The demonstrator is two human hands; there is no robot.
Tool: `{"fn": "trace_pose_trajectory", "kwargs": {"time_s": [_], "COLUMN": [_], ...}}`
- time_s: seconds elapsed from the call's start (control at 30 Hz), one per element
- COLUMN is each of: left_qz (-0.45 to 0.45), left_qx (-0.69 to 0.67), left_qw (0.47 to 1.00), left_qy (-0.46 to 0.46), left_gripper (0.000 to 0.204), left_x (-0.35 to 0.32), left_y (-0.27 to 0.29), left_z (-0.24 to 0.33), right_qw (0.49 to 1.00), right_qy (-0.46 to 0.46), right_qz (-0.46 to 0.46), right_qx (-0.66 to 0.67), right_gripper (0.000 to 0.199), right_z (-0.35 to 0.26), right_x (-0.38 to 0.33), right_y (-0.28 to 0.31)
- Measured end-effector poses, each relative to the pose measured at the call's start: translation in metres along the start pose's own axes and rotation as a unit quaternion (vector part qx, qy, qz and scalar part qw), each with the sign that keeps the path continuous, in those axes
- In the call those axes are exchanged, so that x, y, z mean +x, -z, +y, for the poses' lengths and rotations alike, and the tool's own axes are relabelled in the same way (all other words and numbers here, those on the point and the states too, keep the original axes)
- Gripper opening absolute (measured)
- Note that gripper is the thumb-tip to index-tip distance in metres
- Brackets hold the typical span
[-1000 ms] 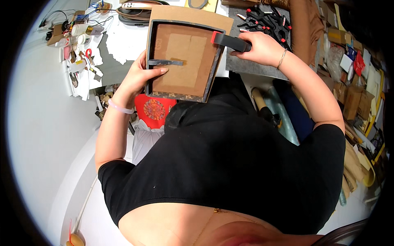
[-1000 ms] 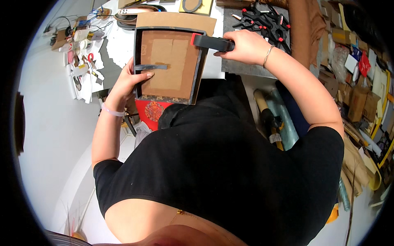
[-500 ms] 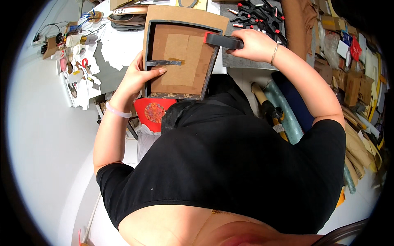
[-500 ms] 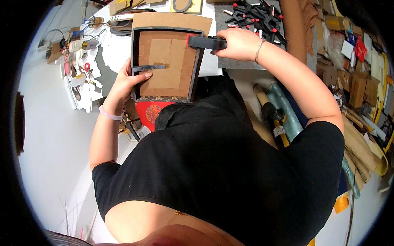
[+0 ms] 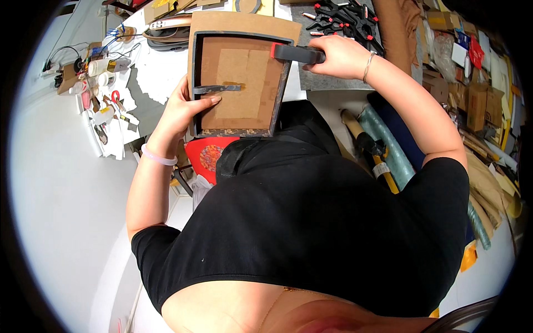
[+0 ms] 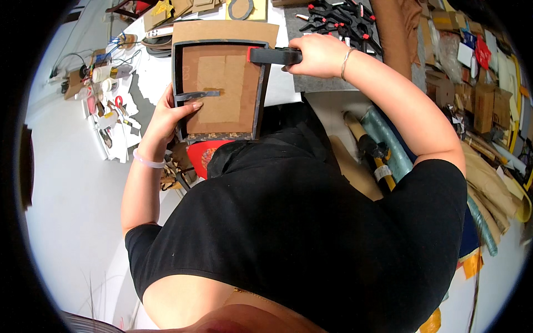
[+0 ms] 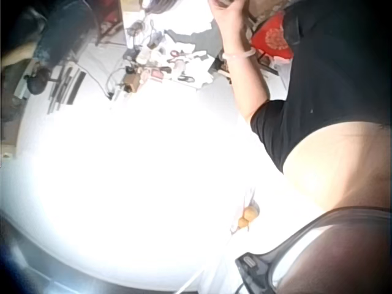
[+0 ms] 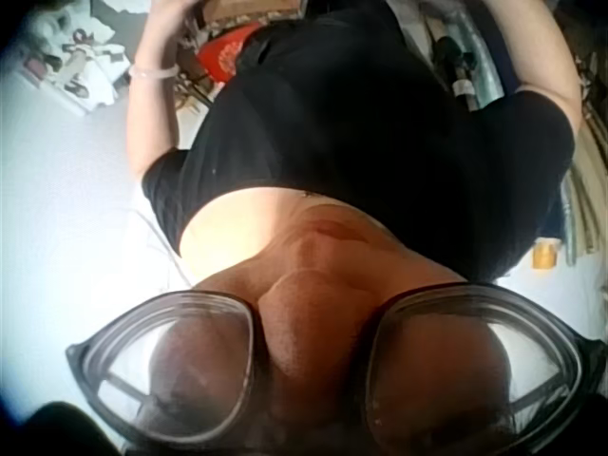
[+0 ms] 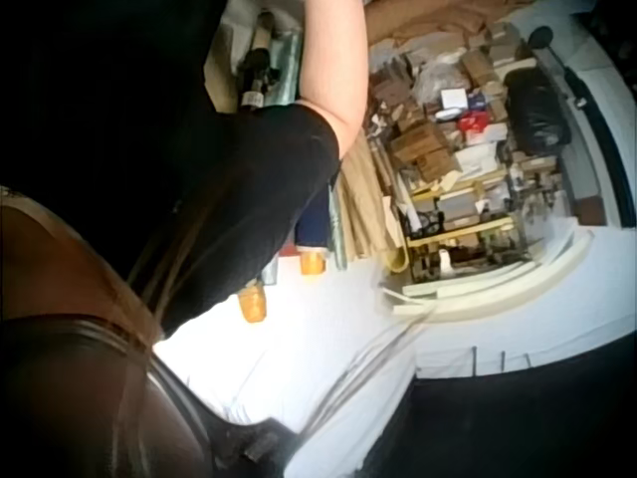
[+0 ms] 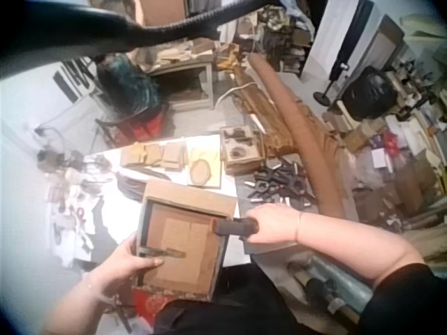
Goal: The person applies glue to a patterned paper frame, places it over a brown book cover, and smooths the edges. They then secure the assembly using multiple clamps.
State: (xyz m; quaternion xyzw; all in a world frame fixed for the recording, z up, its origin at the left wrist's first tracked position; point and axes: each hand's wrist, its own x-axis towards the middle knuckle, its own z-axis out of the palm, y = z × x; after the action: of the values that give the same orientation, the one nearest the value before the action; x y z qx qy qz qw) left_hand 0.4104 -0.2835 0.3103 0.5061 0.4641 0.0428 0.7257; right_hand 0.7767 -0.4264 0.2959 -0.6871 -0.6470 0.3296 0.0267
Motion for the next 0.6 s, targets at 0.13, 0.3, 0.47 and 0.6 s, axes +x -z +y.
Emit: {"fn": "trace_pose_trajectory", "kwargs": {"time_s": [0.13, 0.3, 0.47, 0.6], "left_qz": [-0.004, -0.029, -0.049, -0.036], "left_qx": [0.007, 0.014, 0.012, -0.029], "left_qw": [1.000, 0.999, 0.999, 0.999], "left_qy": [0.004, -0.011, -0.018, 0.010], "left_gripper": [0.064, 0.061, 0.058, 0.052], "left_x": [0.000, 0.009, 0.022, 0.024], "left_y": [0.001, 0.003, 0.001, -0.005], "left_z": [0.003, -0.001, -0.005, -0.021], "right_qw": [1.000, 0.999, 0.997, 0.987], "right_qy": [-0.016, -0.038, -0.071, -0.086], "right_qz": [-0.005, 0.003, -0.006, -0.045], "right_qx": [0.008, 0.001, 0.014, 0.125], "right_gripper": [0.045, 0.049, 0.059, 0.095], "right_z": [-0.003, -0.003, 0.001, 0.029], "right_x": [-0.001, -0.006, -0.013, -0.014], "right_y": [-0.004, -0.010, -0.009, 0.000]}}
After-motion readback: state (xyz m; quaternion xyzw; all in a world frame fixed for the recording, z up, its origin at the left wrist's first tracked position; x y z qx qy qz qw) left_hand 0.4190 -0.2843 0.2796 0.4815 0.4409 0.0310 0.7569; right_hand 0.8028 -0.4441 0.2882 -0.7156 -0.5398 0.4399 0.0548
